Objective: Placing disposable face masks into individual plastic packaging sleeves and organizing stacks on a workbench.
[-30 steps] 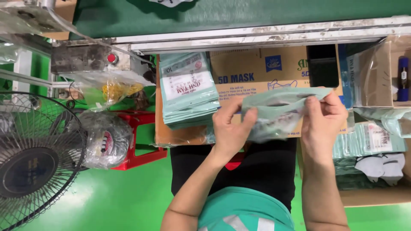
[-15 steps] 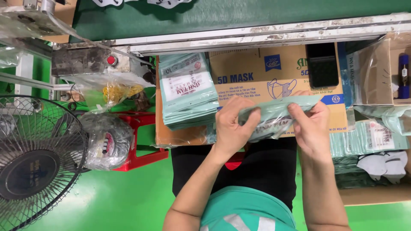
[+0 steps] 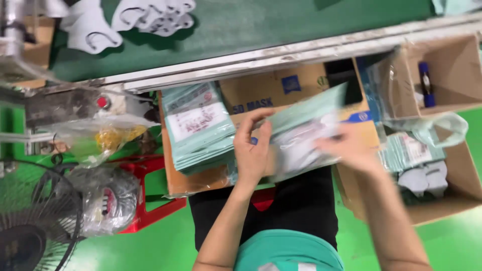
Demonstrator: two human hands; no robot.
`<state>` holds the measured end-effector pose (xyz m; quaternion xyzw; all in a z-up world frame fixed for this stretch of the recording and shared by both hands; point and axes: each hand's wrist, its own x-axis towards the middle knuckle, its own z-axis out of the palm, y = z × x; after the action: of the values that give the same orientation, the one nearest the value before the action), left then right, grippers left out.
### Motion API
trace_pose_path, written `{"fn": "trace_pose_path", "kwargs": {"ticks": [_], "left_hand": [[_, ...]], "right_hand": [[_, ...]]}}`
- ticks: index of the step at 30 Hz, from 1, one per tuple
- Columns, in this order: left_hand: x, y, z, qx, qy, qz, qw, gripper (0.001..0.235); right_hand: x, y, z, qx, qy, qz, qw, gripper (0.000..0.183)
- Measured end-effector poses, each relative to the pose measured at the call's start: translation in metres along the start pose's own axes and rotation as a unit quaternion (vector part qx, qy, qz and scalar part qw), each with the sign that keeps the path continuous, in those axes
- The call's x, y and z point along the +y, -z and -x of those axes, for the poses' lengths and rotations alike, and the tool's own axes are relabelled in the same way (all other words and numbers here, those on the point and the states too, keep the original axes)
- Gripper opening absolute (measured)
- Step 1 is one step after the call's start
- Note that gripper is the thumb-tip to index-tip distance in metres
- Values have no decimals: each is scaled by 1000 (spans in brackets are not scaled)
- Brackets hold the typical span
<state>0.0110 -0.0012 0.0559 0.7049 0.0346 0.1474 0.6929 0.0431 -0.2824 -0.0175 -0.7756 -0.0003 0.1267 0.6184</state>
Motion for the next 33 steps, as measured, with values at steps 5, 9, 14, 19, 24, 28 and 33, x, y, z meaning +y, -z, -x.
{"fn": "trace_pose_path", "kwargs": {"ticks": [5,9,14,19,24,28,33], "left_hand": [[-8,29,8,47,8,51,998,24],[-7,38,17,24,28,76,996,29],[10,62,22,21,37,76,996,39],[20,92,25,68,19,9,997,36],[43,123,-9,149,-139,-237,950,49],[49,131,-46,187,-235,-444,844,72],[-47,65,-20,59,-99,-272,955,54]], "right_hand": [[-86,48,-82,185,12,-471,863,32],[-117,-41,-170,45,259,-142,954,25],[-194,-254,-213,-67,549,390,736,83],[-180,-340,-334,-79,577,573,577,67],[-182,-312,-300,-119,522,630,562,40],[-216,-227,-155,-233,565,490,621,49],[-151,-94,-53,-88,427,342,832,71]]}}
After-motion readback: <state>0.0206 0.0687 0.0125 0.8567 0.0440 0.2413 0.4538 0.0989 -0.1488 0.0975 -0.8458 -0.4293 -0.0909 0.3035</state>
